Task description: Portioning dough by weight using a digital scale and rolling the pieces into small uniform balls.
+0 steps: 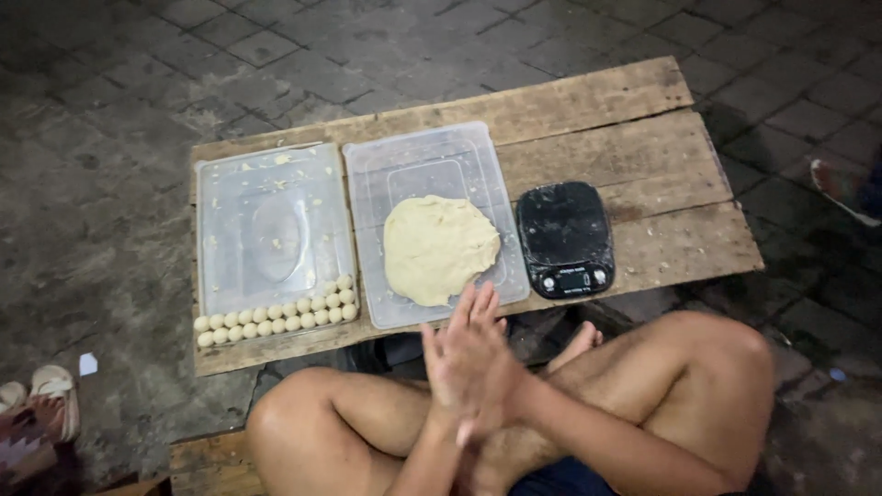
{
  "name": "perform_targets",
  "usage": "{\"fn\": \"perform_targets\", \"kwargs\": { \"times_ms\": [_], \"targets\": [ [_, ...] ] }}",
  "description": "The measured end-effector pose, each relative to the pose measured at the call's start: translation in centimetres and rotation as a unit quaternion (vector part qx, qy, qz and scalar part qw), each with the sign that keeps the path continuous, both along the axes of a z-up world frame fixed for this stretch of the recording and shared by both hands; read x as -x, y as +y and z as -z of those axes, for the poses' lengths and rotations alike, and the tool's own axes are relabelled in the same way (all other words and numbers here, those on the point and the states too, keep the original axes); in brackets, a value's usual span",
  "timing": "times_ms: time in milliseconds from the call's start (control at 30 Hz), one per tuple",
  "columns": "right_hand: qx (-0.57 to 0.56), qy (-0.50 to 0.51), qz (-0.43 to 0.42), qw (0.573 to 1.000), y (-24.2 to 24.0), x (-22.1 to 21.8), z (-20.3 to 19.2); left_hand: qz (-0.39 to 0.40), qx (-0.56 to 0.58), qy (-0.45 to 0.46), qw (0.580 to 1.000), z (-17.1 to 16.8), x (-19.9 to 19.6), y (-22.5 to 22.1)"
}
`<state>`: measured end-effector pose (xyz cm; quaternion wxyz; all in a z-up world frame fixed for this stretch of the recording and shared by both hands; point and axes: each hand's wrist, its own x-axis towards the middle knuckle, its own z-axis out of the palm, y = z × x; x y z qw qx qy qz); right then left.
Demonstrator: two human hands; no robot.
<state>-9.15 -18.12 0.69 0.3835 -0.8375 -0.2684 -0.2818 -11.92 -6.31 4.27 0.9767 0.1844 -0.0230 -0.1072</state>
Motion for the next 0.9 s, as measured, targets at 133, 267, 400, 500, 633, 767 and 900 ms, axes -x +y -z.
{"fn": "perform_targets", "kwargs": {
  "times_ms": [133,267,400,500,633,767,900],
  "targets": [
    [0.012,-0.003,0.003,1.0,0.1,-0.4,0.7,-0.45,0.015,-0.349,0.822,7.3,1.7,-6.2],
    [0.019,-0.032,-0.029,0.999,1.5,1.4,1.7,0.042,-0.058,0.163,0.984,2.3,1.9,0.2],
    [0.062,-0.052,-0.188,0.979,3.2,4.4,0.0,0.013,-0.004,0.062,0.998,1.0,1.8,-0.2],
    [0.086,0.07,-0.112,0.987,1.6,1.9,0.4,-0.015,-0.122,0.117,0.986,4.2,3.2,-0.3],
    [0.026,0.054,-0.052,0.997,1.4,0.0,-1.2,-0.065,-0.101,0.302,0.946,7.7,1.6,0.4],
    [-0.151,0.077,0.05,0.984,0.3,-1.2,0.2,-0.062,-0.012,0.377,0.924,11.1,-0.5,2.4],
    [-0.23,0.181,0.075,0.953,-0.1,-1.6,2.7,-0.093,-0.119,0.379,0.913,7.4,-2.0,6.5]
  ]
}}
